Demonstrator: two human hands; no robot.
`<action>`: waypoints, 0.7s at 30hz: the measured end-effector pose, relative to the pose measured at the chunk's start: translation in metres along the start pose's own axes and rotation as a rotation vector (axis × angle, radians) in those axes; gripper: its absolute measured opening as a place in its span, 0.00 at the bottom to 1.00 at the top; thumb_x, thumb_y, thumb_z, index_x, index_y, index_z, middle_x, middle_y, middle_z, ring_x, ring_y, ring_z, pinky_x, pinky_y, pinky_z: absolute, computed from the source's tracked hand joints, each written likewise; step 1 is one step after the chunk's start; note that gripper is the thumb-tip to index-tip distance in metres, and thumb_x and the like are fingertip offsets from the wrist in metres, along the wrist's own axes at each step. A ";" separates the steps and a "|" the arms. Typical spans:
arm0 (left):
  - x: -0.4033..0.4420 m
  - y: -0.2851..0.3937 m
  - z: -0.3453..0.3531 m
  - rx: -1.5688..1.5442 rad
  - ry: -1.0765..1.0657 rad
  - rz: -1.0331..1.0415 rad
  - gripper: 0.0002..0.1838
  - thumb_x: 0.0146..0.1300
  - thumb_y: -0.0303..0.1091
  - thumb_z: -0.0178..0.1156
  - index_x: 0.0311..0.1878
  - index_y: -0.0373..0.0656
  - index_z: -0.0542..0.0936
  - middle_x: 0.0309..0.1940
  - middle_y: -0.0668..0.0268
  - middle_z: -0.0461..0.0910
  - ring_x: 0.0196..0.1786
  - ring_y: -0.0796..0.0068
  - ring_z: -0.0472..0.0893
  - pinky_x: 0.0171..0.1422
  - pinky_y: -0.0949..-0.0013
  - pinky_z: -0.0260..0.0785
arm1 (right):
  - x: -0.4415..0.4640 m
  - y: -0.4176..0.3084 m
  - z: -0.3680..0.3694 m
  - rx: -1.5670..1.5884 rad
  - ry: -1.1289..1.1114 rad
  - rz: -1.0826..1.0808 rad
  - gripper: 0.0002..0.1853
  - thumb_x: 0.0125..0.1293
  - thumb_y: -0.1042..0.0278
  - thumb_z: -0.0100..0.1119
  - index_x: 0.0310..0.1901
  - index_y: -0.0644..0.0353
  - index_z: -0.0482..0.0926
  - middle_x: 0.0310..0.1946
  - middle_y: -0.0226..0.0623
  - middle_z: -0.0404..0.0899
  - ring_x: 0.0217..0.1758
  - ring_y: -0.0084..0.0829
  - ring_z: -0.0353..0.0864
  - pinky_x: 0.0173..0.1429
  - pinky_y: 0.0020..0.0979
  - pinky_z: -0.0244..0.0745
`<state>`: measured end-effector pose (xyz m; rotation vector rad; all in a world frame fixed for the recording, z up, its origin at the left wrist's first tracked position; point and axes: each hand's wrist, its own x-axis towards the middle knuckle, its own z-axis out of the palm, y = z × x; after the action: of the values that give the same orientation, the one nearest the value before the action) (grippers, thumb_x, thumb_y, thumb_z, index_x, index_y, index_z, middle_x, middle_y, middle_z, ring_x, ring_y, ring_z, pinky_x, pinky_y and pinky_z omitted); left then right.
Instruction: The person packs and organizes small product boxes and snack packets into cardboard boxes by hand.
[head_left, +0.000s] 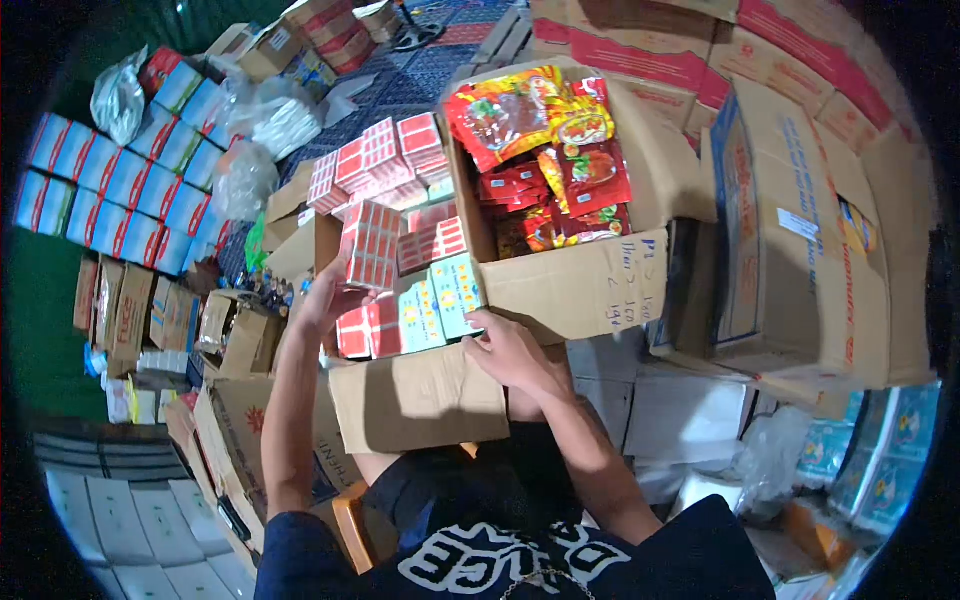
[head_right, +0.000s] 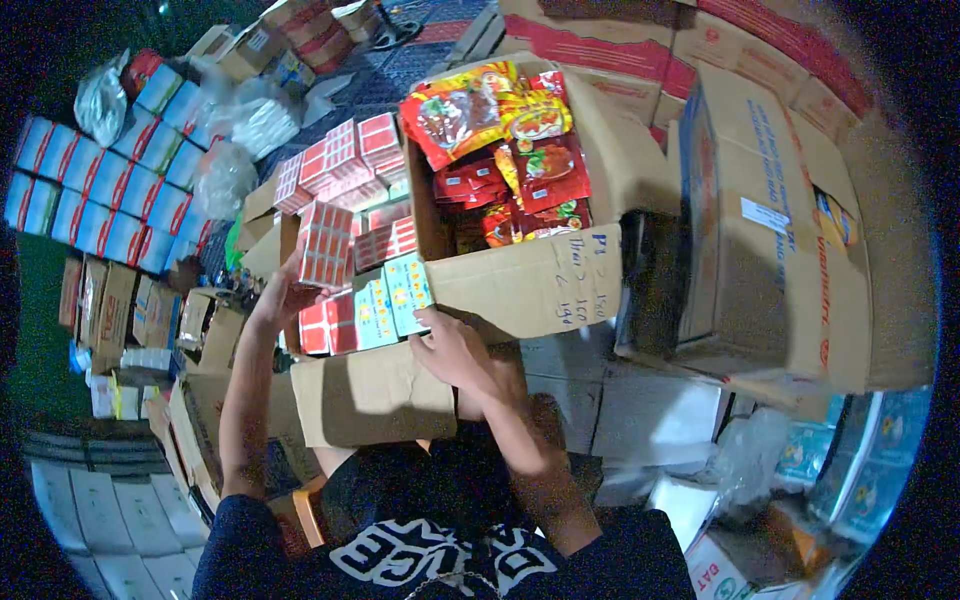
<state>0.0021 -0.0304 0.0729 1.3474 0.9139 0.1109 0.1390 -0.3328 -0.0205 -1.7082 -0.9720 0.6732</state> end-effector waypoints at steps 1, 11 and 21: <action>-0.007 -0.013 -0.011 -0.046 0.018 -0.004 0.31 0.72 0.65 0.56 0.55 0.44 0.83 0.45 0.61 0.87 0.43 0.70 0.87 0.51 0.67 0.81 | -0.001 -0.001 0.000 0.018 -0.002 0.023 0.23 0.71 0.59 0.63 0.63 0.59 0.76 0.52 0.50 0.86 0.48 0.44 0.89 0.54 0.40 0.83; -0.050 -0.028 -0.087 -0.039 0.396 0.064 0.36 0.69 0.68 0.58 0.59 0.41 0.80 0.45 0.57 0.87 0.46 0.67 0.88 0.54 0.63 0.82 | 0.002 0.000 0.002 -0.022 -0.010 0.055 0.23 0.71 0.60 0.63 0.64 0.57 0.76 0.53 0.47 0.87 0.47 0.41 0.90 0.52 0.39 0.83; 0.012 -0.040 -0.085 0.184 0.451 0.077 0.35 0.69 0.67 0.59 0.57 0.42 0.82 0.45 0.55 0.88 0.42 0.64 0.89 0.50 0.62 0.83 | 0.000 -0.002 0.001 0.001 0.002 0.046 0.23 0.71 0.60 0.63 0.64 0.57 0.76 0.53 0.47 0.86 0.46 0.41 0.89 0.52 0.40 0.83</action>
<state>-0.0595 0.0327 0.0369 1.5607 1.2723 0.4115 0.1380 -0.3320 -0.0192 -1.7346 -0.9328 0.7015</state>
